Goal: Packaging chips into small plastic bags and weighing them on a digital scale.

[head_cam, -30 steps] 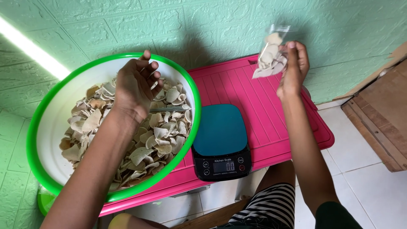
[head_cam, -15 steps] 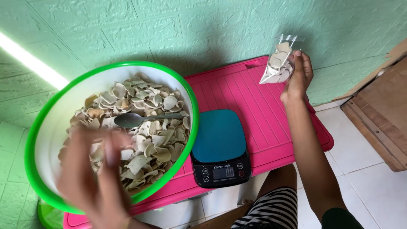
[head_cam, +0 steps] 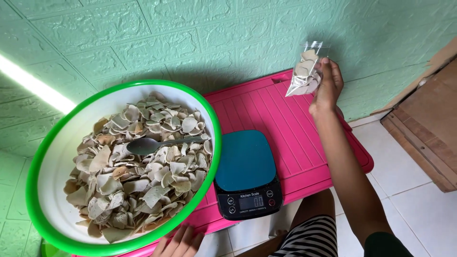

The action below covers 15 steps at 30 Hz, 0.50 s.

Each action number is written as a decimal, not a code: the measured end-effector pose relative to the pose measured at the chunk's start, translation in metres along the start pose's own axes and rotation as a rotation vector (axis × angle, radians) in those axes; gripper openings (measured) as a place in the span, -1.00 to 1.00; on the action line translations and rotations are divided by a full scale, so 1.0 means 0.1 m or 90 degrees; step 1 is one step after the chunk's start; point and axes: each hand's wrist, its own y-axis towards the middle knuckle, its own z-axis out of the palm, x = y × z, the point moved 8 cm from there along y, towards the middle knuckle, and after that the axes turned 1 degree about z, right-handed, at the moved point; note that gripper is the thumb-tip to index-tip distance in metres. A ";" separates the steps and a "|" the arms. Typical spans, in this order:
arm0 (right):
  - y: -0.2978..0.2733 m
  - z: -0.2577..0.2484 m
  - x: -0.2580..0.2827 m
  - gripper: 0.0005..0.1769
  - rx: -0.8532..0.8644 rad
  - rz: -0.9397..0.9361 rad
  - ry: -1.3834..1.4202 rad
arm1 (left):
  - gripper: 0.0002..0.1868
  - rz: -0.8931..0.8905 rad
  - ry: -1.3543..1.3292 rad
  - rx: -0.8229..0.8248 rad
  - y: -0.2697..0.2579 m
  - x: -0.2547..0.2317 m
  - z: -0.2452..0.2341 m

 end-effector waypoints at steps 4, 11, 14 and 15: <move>0.13 0.01 -0.02 -0.75 -0.005 0.000 0.023 | -0.85 -0.080 -0.005 0.020 -0.07 0.00 0.07; 0.10 0.04 -0.06 -0.75 -0.011 0.023 0.018 | -0.52 0.046 0.064 -0.007 -0.31 0.14 0.29; 0.06 0.06 -0.02 -0.80 -0.010 0.019 0.020 | -0.88 0.016 0.058 -0.031 -0.09 0.25 0.18; 0.08 0.06 -0.03 -0.80 -0.007 0.018 0.013 | -0.93 0.002 0.056 -0.053 -0.04 0.26 0.14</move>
